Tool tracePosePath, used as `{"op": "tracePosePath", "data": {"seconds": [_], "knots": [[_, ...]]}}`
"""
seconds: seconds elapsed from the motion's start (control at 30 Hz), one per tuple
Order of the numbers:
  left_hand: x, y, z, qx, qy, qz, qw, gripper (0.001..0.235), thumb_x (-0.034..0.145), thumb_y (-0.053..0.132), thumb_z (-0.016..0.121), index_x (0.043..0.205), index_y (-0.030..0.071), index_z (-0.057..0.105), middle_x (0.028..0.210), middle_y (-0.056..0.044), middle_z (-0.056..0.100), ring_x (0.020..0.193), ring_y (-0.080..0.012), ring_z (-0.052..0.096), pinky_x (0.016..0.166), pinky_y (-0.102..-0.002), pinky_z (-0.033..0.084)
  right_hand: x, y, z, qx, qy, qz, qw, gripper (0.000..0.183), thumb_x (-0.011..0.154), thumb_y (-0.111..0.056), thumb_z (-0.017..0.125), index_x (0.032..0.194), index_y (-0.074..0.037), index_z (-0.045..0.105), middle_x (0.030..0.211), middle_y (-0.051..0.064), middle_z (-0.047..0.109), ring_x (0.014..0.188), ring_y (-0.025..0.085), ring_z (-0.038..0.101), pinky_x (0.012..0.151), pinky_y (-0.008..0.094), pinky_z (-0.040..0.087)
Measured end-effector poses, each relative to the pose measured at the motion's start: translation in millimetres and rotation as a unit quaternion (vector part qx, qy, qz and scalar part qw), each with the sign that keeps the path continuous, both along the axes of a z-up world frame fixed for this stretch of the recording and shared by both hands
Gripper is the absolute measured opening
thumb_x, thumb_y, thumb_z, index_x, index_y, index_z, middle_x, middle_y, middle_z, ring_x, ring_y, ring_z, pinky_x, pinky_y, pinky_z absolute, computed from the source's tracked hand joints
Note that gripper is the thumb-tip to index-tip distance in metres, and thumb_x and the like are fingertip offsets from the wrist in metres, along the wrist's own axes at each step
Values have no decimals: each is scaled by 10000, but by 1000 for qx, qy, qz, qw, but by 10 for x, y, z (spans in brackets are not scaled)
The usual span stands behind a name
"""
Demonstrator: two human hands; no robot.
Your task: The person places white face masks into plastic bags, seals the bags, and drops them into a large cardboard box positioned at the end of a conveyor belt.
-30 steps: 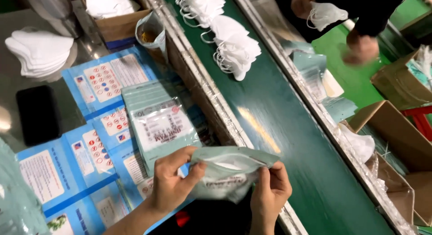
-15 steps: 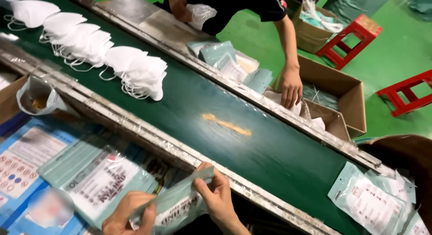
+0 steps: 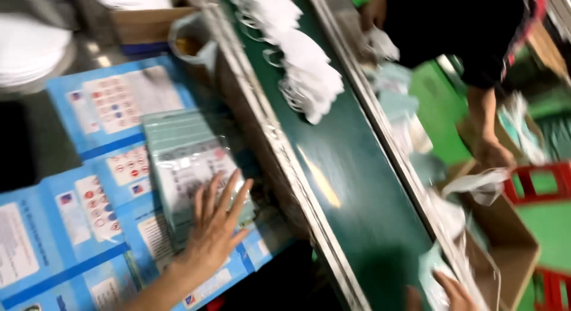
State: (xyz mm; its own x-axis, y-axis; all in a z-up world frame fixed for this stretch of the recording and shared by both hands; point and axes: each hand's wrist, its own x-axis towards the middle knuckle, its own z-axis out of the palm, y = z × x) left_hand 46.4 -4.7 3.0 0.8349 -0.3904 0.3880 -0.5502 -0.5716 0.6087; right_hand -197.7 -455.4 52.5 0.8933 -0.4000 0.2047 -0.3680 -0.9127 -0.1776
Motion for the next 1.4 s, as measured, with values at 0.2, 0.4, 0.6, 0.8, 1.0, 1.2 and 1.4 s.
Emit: {"op": "tracePosePath", "data": {"seconds": [0.2, 0.4, 0.6, 0.8, 1.0, 1.2, 1.4], "knots": [[94, 412, -437, 198, 68, -18, 978, 989, 703, 235, 840, 1552, 85, 356, 1630, -126, 297, 1453, -394, 236, 1186, -570, 185, 2557, 1845, 297, 5, -21, 183, 983, 992, 680, -120, 834, 1536, -95, 333, 1641, 280, 166, 1495, 484, 246, 1143, 575, 305], [344, 477, -342, 185, 73, -94, 976, 999, 685, 247, 846, 1544, 113, 354, 1649, -108, 267, 1498, -406, 224, 1174, -579, 137, 4719, 1772, -70, -105, -6, 314, 943, 1057, 645, 14, 714, 1592, -100, 259, 1563, 303, 276, 1373, 477, 369, 1053, 557, 390], [646, -88, 452, -102, 84, -56, 990, 888, 822, 186, 803, 1561, 70, 326, 1641, -148, 305, 1476, -351, 323, 1225, -509, 265, 4345, 1702, -39, -156, 48, 350, 922, 357, 905, -34, 632, 1248, -124, 588, 1167, 94, 680, 955, 316, 704, 766, 430, 578], [770, -894, 517, -62, -110, -80, 989, 935, 668, 161, 815, 1494, 38, 396, 1439, -153, 503, 1381, -349, 471, 1164, -551, 354, 2246, 1822, 901, 33, -52, 308, 949, 521, 765, -48, 746, 1263, -139, 622, 1190, 113, 726, 1030, 330, 710, 818, 392, 565], [357, -1602, 495, -201, -42, -280, 938, 625, 979, 188, 836, 1463, 233, 442, 1341, 6, 595, 1277, -226, 558, 1092, -383, 456, 1319, 1288, 745, 335, -354, 220, 845, 962, 905, -206, 871, 1641, -132, 257, 1668, 104, 377, 1510, 239, 429, 1335, 383, 385], [291, -1884, 292, -109, 129, -362, 917, 1257, 641, 136, 897, 1599, 98, 85, 1579, -242, 305, 1432, -455, 361, 1164, -513, 338, 1441, 1089, 250, 213, -193, 164, 944, 1165, 710, -126, 894, 1613, -45, 162, 1631, 241, 256, 1498, 387, 332, 1223, 444, 311], [79, -1944, 122, -168, 237, -391, 873, 1084, 797, 141, 810, 1668, 140, 165, 1580, -212, 458, 1483, -378, 473, 1216, -449, 428, 1372, 1115, 204, 338, -221, 133, 905, 1274, 678, -105, 884, 1632, -103, 40, 1531, 225, 377, 1394, 357, 464, 1161, 451, 418]]}}
